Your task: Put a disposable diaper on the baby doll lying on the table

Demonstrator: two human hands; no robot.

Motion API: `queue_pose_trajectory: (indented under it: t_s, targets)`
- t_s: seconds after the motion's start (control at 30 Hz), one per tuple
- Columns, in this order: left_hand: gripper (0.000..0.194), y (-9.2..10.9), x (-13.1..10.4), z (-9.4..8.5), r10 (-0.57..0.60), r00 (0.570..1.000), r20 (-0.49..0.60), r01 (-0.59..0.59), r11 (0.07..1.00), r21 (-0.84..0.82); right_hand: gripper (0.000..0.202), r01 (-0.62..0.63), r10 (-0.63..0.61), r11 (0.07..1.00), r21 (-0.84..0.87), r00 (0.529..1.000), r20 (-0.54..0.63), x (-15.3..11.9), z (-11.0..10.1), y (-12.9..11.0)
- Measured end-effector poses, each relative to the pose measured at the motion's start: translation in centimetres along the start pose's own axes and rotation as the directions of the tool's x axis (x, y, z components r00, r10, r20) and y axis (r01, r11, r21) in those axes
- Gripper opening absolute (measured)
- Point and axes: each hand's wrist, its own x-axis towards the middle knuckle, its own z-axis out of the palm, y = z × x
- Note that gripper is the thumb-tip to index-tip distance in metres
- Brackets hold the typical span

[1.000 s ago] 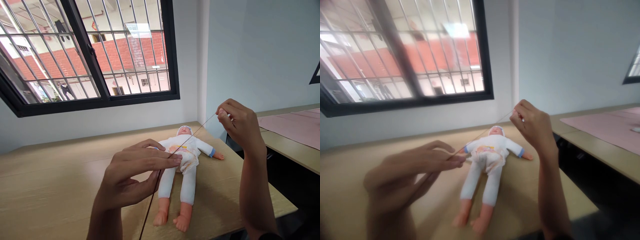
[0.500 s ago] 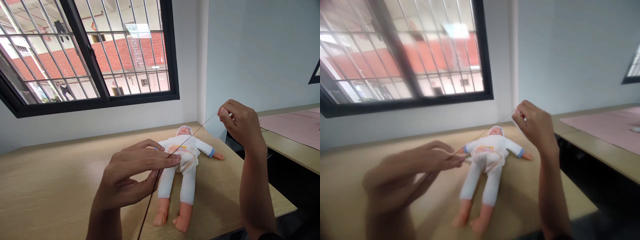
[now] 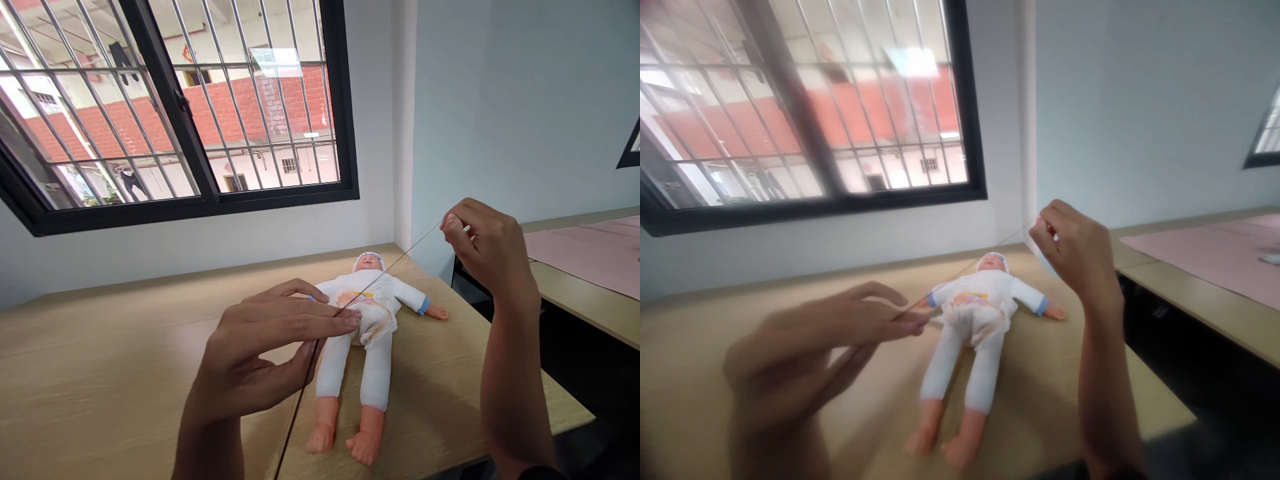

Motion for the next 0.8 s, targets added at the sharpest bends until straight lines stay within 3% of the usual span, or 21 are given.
queue_pose_trajectory:
  t_s: [0.8]
  targets:
    - [0.039,0.12,-0.11,-0.34,-0.01,1.0,0.014,0.01,1.0,0.023,0.026,-0.028,0.027,0.999,-0.018,0.999,-0.025,-0.19,-0.18,0.61]
